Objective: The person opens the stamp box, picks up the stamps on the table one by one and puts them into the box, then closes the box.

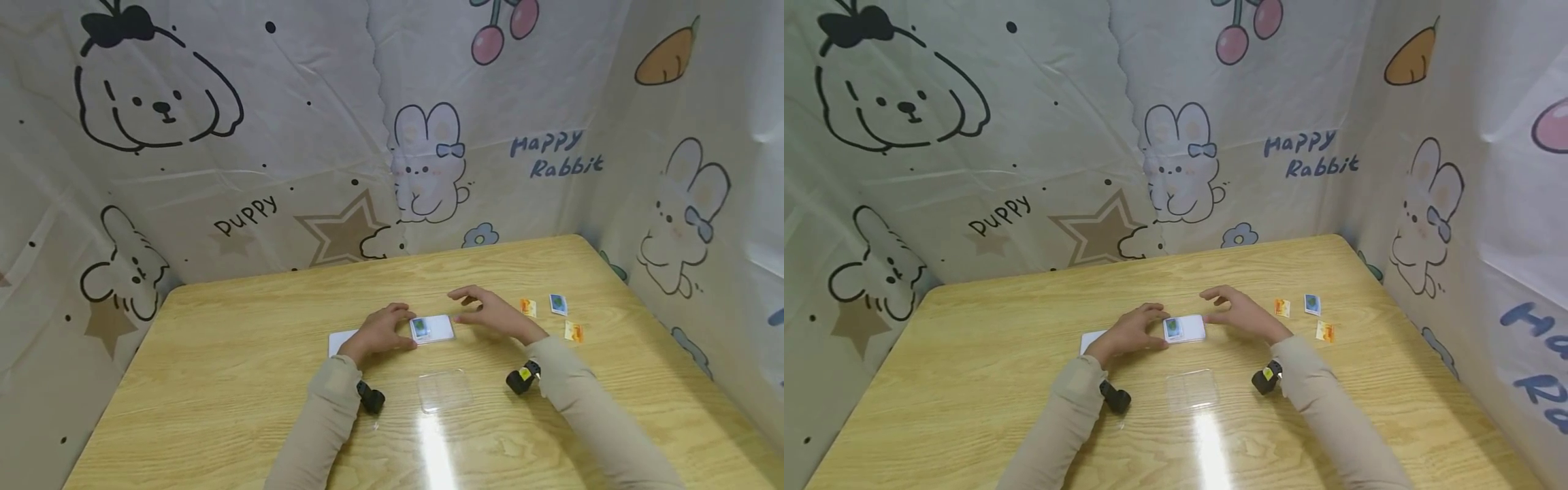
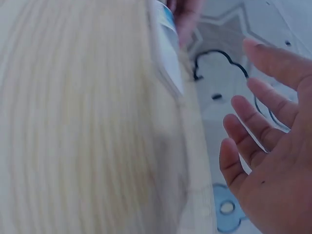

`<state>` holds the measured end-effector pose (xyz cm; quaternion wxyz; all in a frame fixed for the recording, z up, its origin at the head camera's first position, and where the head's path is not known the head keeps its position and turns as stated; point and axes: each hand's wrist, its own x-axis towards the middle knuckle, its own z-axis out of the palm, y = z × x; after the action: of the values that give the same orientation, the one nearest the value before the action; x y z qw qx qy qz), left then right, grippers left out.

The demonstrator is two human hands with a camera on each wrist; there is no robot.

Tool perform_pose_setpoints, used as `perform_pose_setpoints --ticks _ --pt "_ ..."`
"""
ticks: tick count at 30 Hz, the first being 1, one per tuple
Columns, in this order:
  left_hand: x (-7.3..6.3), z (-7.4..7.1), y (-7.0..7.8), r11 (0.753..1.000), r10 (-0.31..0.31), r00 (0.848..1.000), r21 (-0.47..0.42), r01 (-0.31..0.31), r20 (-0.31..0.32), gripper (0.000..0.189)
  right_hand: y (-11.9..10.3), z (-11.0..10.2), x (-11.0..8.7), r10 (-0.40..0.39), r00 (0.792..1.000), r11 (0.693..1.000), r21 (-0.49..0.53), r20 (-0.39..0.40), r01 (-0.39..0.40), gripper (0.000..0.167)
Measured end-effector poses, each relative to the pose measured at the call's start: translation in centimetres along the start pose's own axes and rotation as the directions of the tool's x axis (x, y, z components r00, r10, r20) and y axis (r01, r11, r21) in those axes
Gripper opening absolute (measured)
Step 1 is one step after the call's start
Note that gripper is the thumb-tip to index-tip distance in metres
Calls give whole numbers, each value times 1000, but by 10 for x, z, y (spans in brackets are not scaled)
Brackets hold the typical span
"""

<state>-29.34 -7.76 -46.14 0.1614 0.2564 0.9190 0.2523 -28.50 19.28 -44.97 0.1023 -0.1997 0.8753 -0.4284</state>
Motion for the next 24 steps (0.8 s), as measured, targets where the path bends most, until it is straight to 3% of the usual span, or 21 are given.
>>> perform_pose_setpoints --ticks 7,16,24 --pt "0 2 -2 1000 -2 1000 1 2 -2 62 18 -34 -17 58 996 997 61 -65 -54 52" --pt "-1 2 -3 1000 -1 1000 0 1 -14 62 33 -81 -49 117 988 992 -32 -100 -121 61" --pt "2 4 -6 1000 2 1000 11 -2 -13 61 60 -99 -69 180 974 981 -50 -138 -189 66"
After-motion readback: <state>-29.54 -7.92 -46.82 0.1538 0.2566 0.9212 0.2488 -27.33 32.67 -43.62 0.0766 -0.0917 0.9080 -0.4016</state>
